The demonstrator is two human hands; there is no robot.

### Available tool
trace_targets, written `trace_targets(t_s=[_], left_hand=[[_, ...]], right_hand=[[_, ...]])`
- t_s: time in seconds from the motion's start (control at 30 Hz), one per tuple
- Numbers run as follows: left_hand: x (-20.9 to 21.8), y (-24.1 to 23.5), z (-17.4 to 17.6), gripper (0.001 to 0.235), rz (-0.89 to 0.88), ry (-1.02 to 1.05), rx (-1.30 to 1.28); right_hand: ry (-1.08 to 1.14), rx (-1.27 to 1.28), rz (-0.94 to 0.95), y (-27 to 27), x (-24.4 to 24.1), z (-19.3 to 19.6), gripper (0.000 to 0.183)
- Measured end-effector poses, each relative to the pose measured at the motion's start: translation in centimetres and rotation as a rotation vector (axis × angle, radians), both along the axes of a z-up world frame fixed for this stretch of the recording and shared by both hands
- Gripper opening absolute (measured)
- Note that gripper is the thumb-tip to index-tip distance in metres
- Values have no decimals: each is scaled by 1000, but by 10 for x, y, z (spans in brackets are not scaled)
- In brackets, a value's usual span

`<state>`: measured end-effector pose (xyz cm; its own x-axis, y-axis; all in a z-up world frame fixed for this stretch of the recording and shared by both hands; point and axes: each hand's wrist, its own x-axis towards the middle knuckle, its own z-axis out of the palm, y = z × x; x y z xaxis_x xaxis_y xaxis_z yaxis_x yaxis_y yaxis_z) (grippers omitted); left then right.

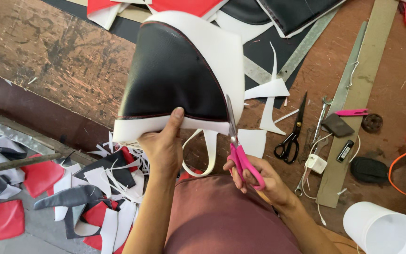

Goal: The person uses pink-handled scissors to trim the edges of several black leather pieces with white backing on a wooden workbench. They cut along marked lines, rotate the pieces, and discard offcuts, continuing the trimming process across multiple items.

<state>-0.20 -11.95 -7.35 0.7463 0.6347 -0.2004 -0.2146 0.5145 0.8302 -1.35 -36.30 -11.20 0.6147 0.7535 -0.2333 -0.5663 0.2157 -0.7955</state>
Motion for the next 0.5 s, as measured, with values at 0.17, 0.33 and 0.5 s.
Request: trace_targets(t_s=[0.17, 0.33, 0.5], left_hand=[[-7, 1, -3, 43, -44, 5, 7], [-14, 8, -5, 38, -100, 67, 19], [-17, 10, -4, 40, -182, 62, 122]], right_hand=[[37, -10, -22, 4, -1, -2, 49], [51, -18, -21, 4, -3, 1, 53], [-34, -4, -46, 3, 4, 3, 56]])
